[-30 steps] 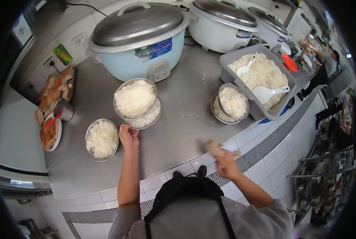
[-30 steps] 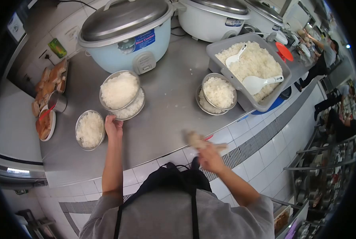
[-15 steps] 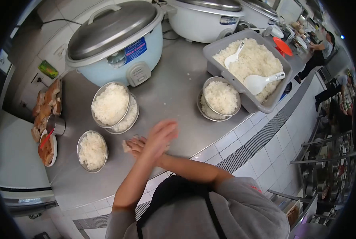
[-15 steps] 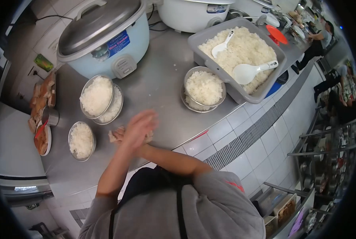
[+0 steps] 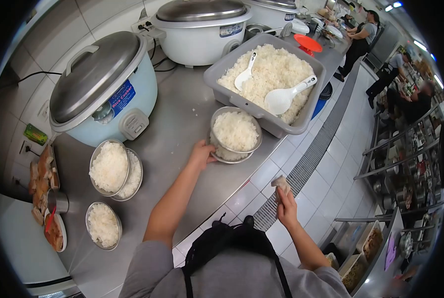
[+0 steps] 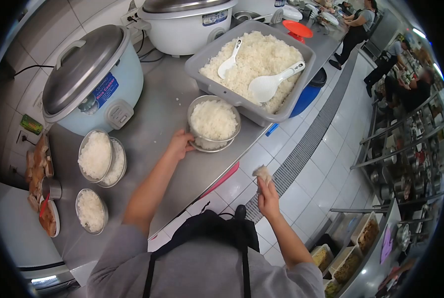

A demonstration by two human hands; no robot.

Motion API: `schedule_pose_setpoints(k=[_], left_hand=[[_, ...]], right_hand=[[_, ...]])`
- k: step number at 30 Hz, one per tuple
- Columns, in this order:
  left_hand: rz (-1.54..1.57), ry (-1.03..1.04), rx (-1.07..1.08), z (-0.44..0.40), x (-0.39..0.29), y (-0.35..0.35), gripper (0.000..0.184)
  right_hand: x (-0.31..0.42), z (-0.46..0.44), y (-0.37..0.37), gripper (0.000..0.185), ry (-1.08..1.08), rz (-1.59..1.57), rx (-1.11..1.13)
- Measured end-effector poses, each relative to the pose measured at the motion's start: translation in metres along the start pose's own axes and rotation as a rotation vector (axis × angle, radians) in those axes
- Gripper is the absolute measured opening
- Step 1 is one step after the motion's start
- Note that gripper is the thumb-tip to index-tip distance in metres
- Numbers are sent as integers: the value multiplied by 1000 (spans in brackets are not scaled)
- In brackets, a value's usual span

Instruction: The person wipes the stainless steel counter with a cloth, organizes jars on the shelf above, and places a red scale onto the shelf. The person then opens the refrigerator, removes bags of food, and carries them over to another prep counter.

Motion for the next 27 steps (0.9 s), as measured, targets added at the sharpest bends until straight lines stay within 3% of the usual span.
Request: schedule_pose_setpoints(k=[2, 5, 7, 9, 11, 13, 16, 19, 22, 27], left_hand=[[-40, 18, -77, 21, 5, -28, 27], [274, 143, -148, 94, -2, -67, 28], [307, 325, -212, 174, -25, -88, 32], [287, 336, -337, 244, -32, -122, 39], [502, 385, -404, 300, -16, -166, 42], [510, 371, -600, 350, -5, -179, 46], [660, 520, -570, 398, 21, -184, 49], [566, 617, -714, 428, 35, -173, 51], [612, 598, -842, 441, 53, -169, 51], [619, 553, -943, 443, 64, -167, 51]], right_hand=[[21, -1, -5, 55, -140, -34, 67], [54, -10, 27, 55, -406, -58, 129], [88, -18, 67, 50, -595, -161, 360], [143, -25, 105, 45, -959, -41, 492], [183, -23, 148, 43, -1072, -56, 627], [220, -33, 182, 42, -1233, -74, 486], [258, -78, 231, 37, -958, 74, 434], [267, -135, 249, 39, -676, 214, 240], [264, -182, 276, 42, -546, 155, 75], [238, -291, 330, 46, -219, 392, 116]])
Point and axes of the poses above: each hand's wrist, its own z-axis away from the middle knuckle, its own y-axis out of the palm, x = y × z, the point moved 7 cm from there along -z, towards the middle knuckle, and after that the axes turned 12 degrees about z, right-handed, at the moved point
